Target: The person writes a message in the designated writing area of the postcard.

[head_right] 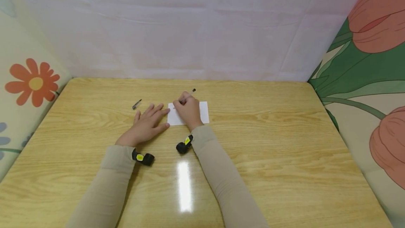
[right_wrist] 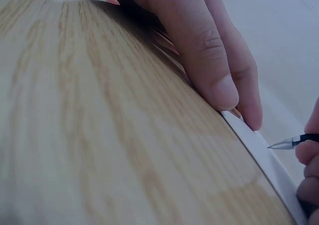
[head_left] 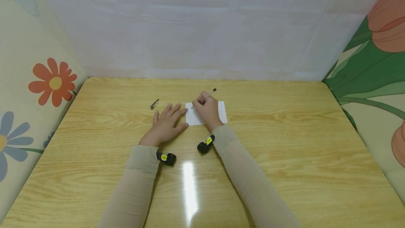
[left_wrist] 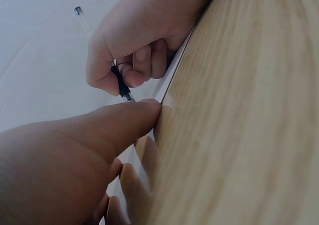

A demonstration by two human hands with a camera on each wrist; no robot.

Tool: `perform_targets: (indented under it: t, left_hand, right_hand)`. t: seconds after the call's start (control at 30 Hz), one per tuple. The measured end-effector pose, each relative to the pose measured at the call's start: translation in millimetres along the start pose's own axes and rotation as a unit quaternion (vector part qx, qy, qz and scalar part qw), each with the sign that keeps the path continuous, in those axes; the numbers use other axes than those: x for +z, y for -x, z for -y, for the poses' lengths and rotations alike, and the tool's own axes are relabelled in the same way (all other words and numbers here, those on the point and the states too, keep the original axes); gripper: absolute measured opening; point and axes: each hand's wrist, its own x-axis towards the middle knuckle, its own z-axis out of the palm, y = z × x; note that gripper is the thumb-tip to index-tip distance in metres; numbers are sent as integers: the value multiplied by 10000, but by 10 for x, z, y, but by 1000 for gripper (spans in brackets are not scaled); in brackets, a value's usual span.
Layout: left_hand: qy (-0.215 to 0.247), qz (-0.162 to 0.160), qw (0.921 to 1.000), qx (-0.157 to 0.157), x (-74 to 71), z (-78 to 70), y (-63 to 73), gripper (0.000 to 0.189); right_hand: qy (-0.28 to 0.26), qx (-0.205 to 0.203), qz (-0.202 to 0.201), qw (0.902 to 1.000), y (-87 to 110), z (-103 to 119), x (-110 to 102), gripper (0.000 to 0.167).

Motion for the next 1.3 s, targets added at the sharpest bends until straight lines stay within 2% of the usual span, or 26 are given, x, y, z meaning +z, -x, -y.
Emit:
perform_targets:
  t: [0.43,0.7,1.1,1.3]
  left_hand:
    - [-13,26,10000,-15,-4,1,-1,63]
    - [-45,35,10000,-7,5,19,-10,63]
    - [-7,44,10000,-4,-1,11,-7,63]
    - [-26,51,10000,-9,0,17,-13,63]
  right_hand:
    - [-1,37,-37,10000,3,13,-12,17]
    - [-103,-44,-376,9992,20,13,-14,18]
    - [-55,94,-605,9981,18,1,-6,19]
    - [-118,25,-487,9987,19,18,-15,20]
